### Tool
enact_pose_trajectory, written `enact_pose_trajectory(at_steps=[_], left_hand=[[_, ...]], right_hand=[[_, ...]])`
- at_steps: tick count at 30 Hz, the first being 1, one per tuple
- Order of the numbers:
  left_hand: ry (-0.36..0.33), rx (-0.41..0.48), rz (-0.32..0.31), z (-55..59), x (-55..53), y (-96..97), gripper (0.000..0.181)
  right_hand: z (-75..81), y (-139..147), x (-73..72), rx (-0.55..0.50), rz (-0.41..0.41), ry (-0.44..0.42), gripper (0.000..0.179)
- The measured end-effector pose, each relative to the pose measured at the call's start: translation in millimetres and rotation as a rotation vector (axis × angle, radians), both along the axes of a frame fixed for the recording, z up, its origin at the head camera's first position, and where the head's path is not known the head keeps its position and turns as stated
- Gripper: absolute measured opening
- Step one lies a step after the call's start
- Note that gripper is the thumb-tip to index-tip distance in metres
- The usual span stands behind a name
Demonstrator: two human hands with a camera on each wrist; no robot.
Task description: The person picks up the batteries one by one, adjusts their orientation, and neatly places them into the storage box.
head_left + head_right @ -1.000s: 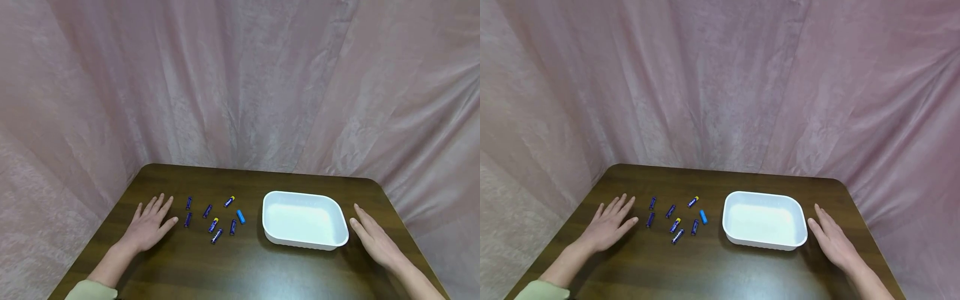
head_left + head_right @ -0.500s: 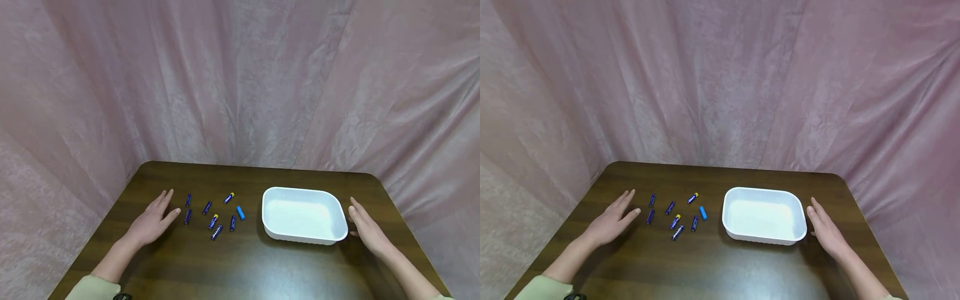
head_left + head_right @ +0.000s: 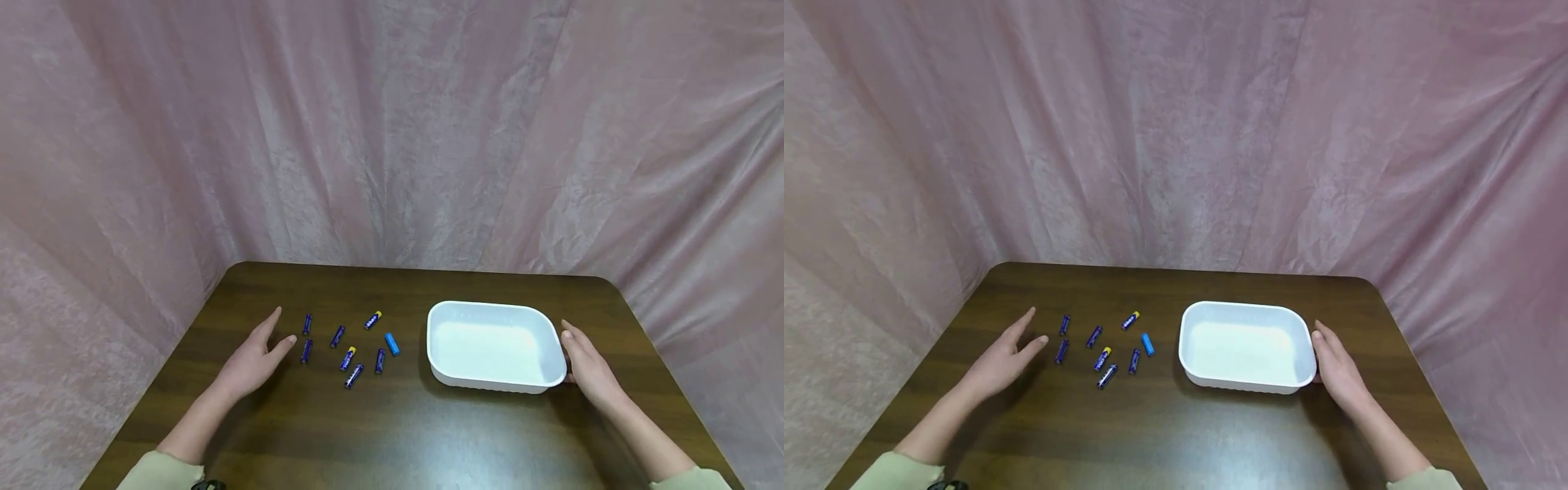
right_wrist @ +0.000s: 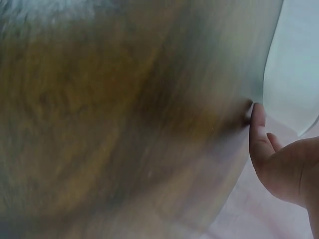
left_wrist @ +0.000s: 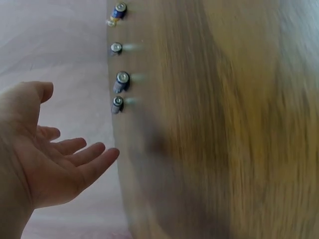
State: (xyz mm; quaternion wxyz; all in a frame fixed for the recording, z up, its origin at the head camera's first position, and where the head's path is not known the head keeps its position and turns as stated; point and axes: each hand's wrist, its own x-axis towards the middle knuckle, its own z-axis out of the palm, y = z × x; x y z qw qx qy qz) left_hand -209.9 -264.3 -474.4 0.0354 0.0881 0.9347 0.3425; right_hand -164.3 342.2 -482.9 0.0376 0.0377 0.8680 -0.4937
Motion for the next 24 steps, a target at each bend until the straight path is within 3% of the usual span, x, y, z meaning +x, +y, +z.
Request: enact_pose_trajectory(at_steps=[6,11,24], left_hand=[[-0.044,0.182,0.043,1.2,-3.4,5.1,0.087],[-0.054,0.219,0.069,-0.1,-4.0,8.4,0.085],[-0.093,0.352,0.106,-2.6,-8.4,10.7,0.081]], right_hand=[[-3.1,-4.6,-0.2,0.001,-0.028,-0.002,0.065],[-5.9,-5.4,0.9,0.022,-0.03,0.0,0.061],[-6.5,2.3,-3.1,-0.152,0.017,-0.014,0.057]])
